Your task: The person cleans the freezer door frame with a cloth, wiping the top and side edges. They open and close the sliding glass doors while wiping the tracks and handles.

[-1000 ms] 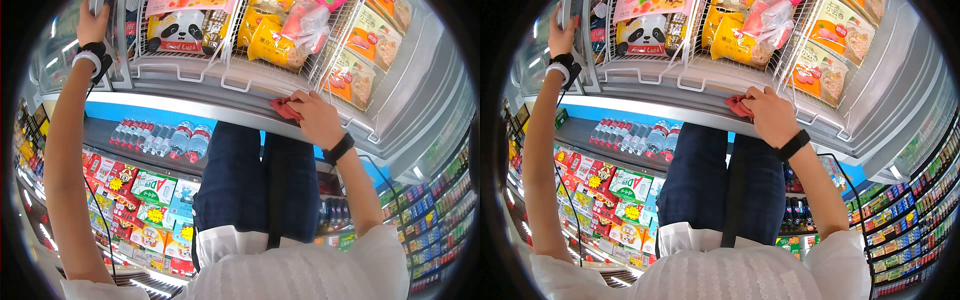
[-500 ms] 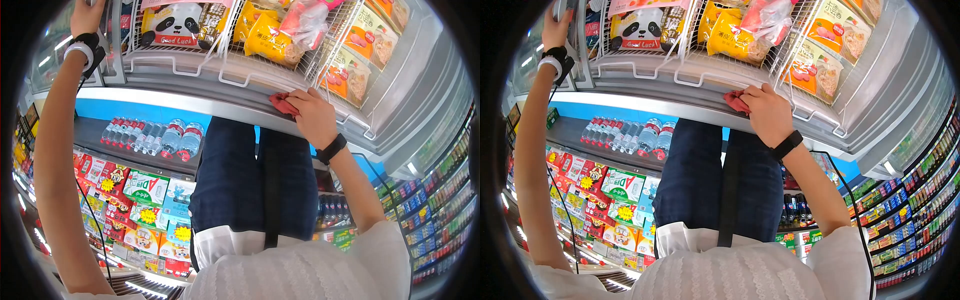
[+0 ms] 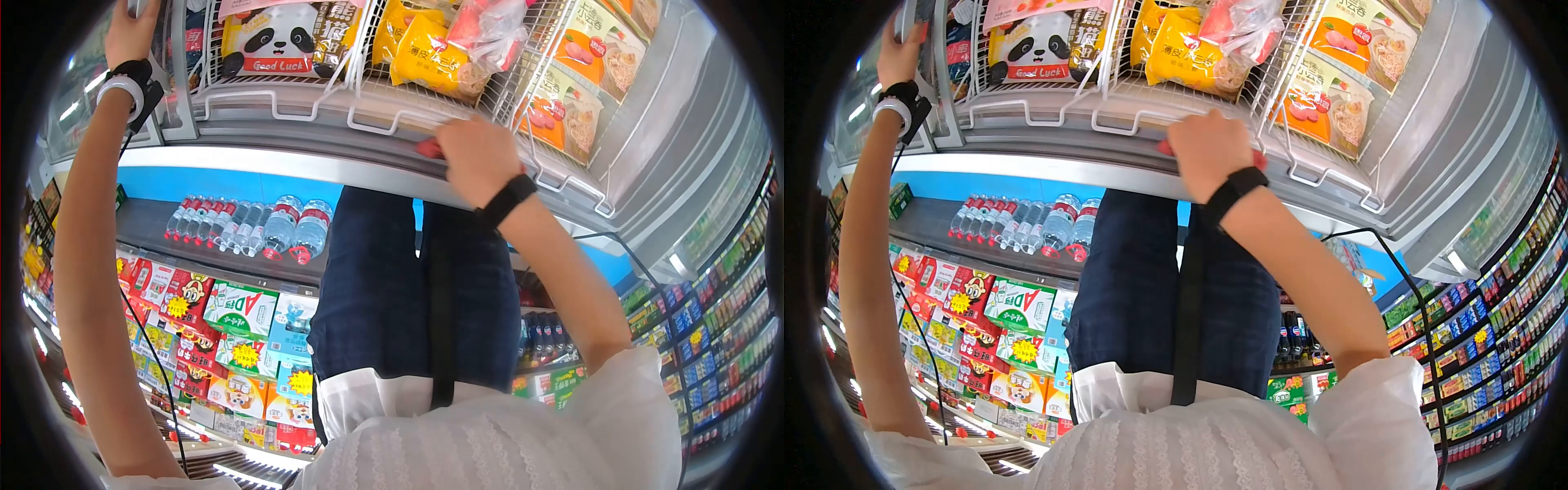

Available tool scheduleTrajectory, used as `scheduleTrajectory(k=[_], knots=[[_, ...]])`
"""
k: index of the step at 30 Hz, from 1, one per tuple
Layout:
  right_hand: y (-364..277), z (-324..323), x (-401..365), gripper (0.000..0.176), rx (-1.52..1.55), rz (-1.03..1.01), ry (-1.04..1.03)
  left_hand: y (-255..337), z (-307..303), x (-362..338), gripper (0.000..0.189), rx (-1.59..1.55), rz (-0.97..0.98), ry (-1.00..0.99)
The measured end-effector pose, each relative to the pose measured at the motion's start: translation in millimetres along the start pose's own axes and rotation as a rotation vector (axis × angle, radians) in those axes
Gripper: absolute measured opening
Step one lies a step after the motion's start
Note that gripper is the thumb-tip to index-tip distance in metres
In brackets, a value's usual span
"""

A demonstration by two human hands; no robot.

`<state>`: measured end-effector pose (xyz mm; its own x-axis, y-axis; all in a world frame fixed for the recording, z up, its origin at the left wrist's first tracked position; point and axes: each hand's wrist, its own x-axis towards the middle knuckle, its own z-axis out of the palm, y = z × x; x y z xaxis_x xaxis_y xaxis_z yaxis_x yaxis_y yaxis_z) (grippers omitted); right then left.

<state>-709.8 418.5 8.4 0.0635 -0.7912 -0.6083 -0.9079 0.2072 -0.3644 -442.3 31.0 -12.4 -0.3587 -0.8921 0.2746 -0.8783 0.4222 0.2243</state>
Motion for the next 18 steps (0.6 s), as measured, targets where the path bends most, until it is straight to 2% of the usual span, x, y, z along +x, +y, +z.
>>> scheduleTrajectory(k=[1, 3, 6, 8, 10, 11, 14, 15, 16, 18], knots=[[7.8, -3.0, -6.2, 0.009, -0.055, 0.075, -0.119, -6.9, 3.4, 0.1, 0.067, -0.003, -0.003, -0.002], [17.4, 0.6, -16.7, 0.010, -0.062, 0.027, -0.071, -5.6, 2.3, 0.2, 0.075, 0.020, -0.044, -0.008], [35.1, -7.4, -31.2, 0.015, -0.051, -0.039, -0.025, -7.2, 4.0, -0.6, 0.076, 0.004, -0.023, 0.021], [59.2, -11.8, -48.7, 0.019, 0.189, 0.011, 0.226, -31.7, 9.8, 8.1, 0.076, 0.063, -0.019, -0.014], [63.3, -40.9, -57.5, 0.021, 0.682, 0.462, -0.083, -50.0, 15.6, 11.1, 0.077, 0.121, -0.008, -0.056], [69.0, -36.1, -60.3, 0.022, 0.709, 0.335, 0.055, -51.7, 17.0, 12.7, 0.078, 0.122, 0.014, -0.039], [68.2, -30.6, -62.9, 0.023, 0.698, 0.220, 0.115, -51.9, 18.2, 14.2, 0.079, 0.120, 0.029, -0.022], [54.8, -35.5, -58.8, 0.021, 0.797, 0.337, 0.001, -49.9, 17.3, 14.3, 0.079, 0.123, 0.020, -0.026], [47.7, -28.5, -52.8, 0.021, 0.798, 0.339, 0.005, -47.7, 17.3, 13.8, 0.079, 0.120, 0.024, -0.025], [40.2, -4.7, -39.1, 0.020, 0.225, -0.132, 0.308, -43.7, 17.8, 13.2, 0.080, 0.090, 0.054, 0.040]])
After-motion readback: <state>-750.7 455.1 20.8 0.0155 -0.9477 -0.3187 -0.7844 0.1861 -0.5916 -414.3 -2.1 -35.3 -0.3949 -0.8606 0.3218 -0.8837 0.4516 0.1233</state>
